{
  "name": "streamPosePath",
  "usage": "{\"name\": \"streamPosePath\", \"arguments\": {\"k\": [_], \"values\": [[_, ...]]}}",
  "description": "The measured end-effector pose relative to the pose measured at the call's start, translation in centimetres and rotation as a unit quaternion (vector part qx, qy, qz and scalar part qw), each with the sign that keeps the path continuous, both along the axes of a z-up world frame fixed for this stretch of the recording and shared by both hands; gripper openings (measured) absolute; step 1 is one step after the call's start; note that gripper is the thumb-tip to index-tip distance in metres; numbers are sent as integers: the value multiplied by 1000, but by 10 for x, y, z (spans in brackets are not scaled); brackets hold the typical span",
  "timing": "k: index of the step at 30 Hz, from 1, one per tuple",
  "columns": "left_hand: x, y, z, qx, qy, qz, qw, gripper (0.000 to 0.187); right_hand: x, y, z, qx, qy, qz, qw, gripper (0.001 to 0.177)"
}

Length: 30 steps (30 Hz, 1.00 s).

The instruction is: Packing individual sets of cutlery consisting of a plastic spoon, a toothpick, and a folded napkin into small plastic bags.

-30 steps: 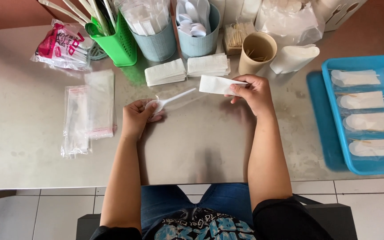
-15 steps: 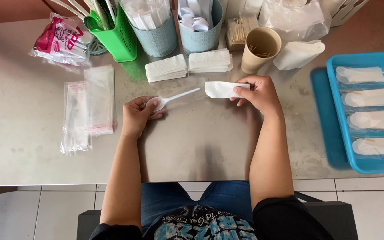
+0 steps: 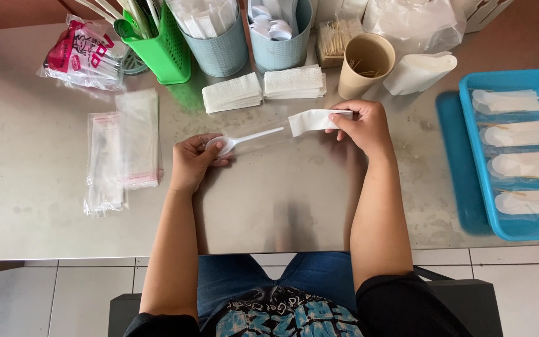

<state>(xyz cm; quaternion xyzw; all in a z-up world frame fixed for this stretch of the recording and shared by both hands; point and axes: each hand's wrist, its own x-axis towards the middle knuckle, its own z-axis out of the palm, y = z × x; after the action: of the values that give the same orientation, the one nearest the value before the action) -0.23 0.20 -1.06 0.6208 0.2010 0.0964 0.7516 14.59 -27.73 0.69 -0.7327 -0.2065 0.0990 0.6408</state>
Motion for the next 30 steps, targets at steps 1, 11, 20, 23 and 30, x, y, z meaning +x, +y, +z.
{"name": "streamPosePath", "arguments": {"k": [1,11,20,23,30], "values": [[0,1,-2,0,0,0,1000,30,-1,2,0,0,0,0,1000,11],[1,-1,-1,3,-8,3,1000,31,-17,32,-1,36,78,51,995,10],[-1,-1,5,6,-15,-17,1000,28,-2,26,-16,18,60,18,998,7],[-2,-3,10,2,-18,-19,1000,27,-3,28,-19,37,81,29,996,8],[-2,2,3,-7,-15,-17,1000,30,-1,27,-21,-28,41,23,999,6]]}}
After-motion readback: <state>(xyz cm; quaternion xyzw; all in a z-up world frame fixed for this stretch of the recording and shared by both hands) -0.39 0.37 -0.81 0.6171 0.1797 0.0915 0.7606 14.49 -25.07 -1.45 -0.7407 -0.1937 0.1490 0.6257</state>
